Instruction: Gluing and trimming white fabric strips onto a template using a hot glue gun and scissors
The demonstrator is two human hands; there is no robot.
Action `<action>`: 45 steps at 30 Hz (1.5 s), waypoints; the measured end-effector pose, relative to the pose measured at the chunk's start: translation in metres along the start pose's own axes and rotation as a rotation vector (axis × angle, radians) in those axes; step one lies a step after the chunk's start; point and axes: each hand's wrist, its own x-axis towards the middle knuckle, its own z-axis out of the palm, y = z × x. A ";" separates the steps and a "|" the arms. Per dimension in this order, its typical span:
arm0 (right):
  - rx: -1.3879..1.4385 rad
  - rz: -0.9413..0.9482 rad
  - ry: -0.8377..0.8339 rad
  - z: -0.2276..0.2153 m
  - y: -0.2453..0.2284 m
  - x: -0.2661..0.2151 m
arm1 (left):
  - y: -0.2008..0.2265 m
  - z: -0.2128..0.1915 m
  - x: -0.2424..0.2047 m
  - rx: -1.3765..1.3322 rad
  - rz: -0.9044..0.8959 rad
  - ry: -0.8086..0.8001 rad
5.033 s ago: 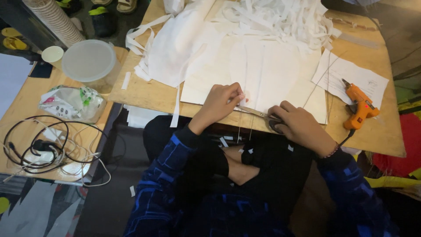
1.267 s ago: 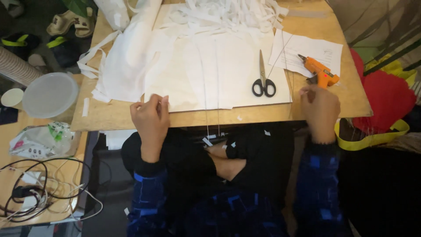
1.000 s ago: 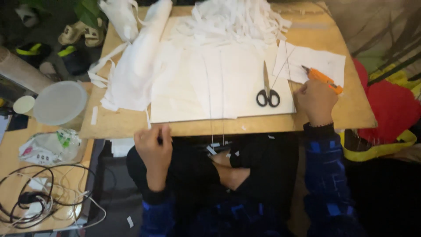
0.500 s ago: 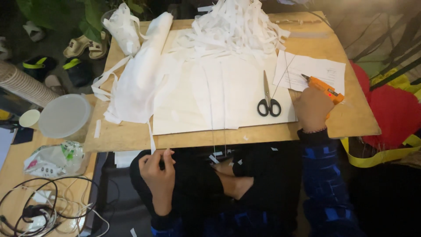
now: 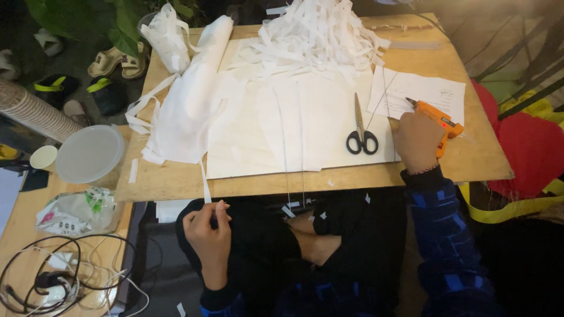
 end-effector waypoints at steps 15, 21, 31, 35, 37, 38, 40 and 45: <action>0.435 0.068 0.084 0.011 0.004 0.013 | -0.007 -0.003 -0.006 0.012 -0.036 0.010; 0.810 0.048 0.115 -0.030 0.034 -0.025 | 0.001 -0.006 -0.007 -0.085 -0.104 -0.035; 1.363 -0.089 0.034 -0.097 -0.004 -0.134 | 0.076 0.023 0.011 -0.541 0.005 -0.230; 1.415 -0.094 0.008 -0.112 -0.022 -0.161 | 0.098 0.016 0.011 -0.681 0.012 -0.270; 1.451 -0.090 0.008 -0.109 -0.028 -0.169 | 0.098 0.012 0.009 -0.696 0.014 -0.265; 1.502 -0.100 0.017 -0.103 -0.032 -0.173 | 0.092 0.013 0.005 -0.722 -0.013 -0.271; 1.556 -0.112 0.027 -0.104 -0.045 -0.184 | 0.083 0.018 -0.005 -0.745 -0.038 -0.275; 1.757 -0.220 -0.022 -0.114 -0.084 -0.212 | 0.103 0.002 -0.013 -0.891 -0.099 -0.510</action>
